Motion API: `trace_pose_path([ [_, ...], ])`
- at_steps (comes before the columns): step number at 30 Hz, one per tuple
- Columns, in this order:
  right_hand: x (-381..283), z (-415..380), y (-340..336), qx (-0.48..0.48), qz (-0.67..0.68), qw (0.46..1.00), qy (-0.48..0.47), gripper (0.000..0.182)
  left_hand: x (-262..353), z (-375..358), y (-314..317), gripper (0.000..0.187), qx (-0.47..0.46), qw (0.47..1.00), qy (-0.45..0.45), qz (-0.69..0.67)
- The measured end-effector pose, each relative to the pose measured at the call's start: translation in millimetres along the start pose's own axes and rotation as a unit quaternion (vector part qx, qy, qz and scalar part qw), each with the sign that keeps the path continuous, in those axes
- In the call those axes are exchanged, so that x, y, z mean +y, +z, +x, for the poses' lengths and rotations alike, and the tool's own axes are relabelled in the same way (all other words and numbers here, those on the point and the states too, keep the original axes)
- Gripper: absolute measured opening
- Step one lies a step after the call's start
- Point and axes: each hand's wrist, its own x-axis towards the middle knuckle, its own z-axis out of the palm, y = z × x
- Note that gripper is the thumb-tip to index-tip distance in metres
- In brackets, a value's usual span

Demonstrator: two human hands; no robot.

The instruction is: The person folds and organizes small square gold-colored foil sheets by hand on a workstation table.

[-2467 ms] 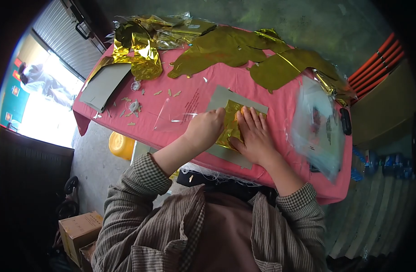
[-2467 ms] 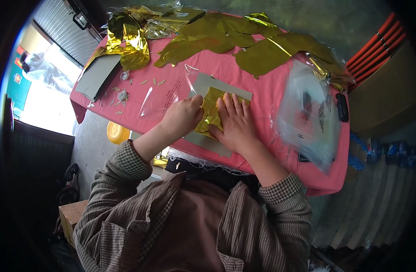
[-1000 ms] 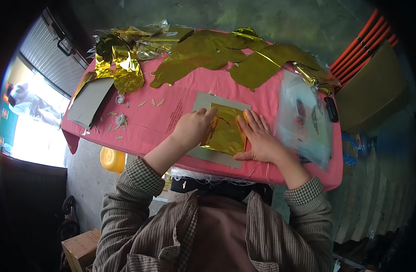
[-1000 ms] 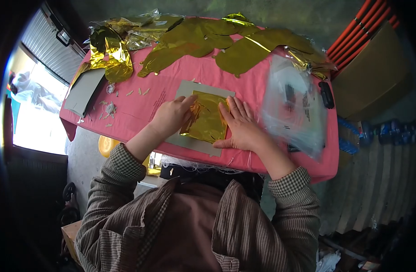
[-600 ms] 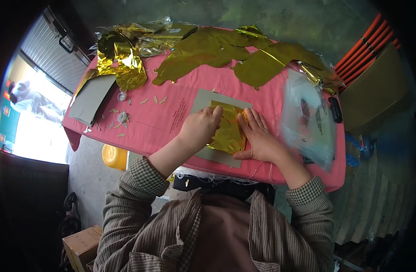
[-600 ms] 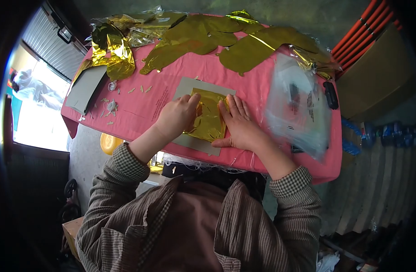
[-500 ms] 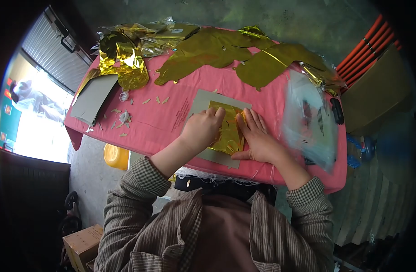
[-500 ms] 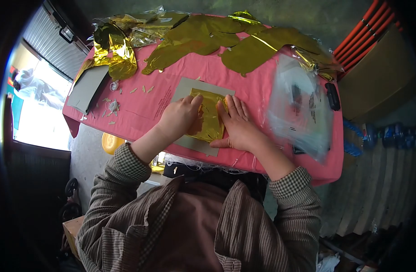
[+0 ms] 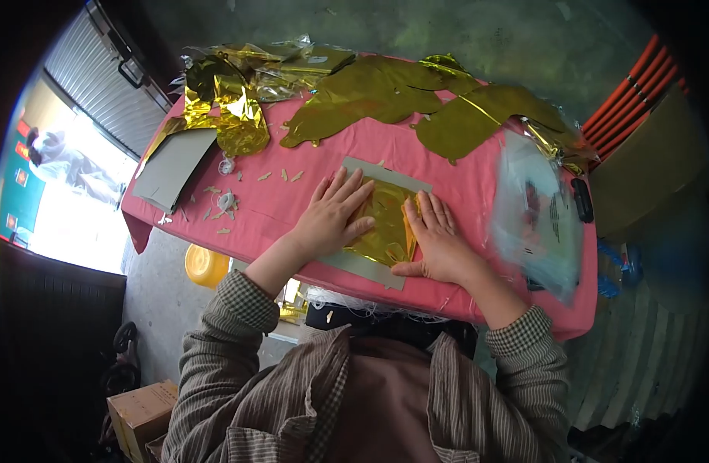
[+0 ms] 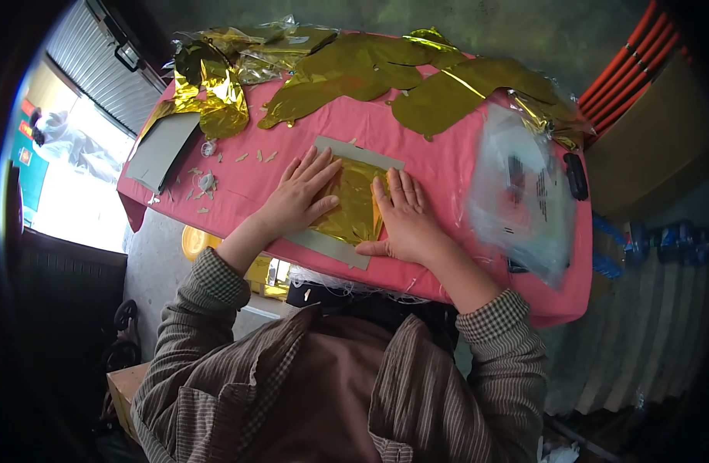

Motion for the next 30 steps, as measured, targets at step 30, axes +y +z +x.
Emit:
trace_pose_path([
  [30,-6.5,-7.2,-1.2,-0.001,0.086,0.996,0.019,0.106,14.3,2.5,1.6,0.068,-0.075,0.994,0.056,0.058],
])
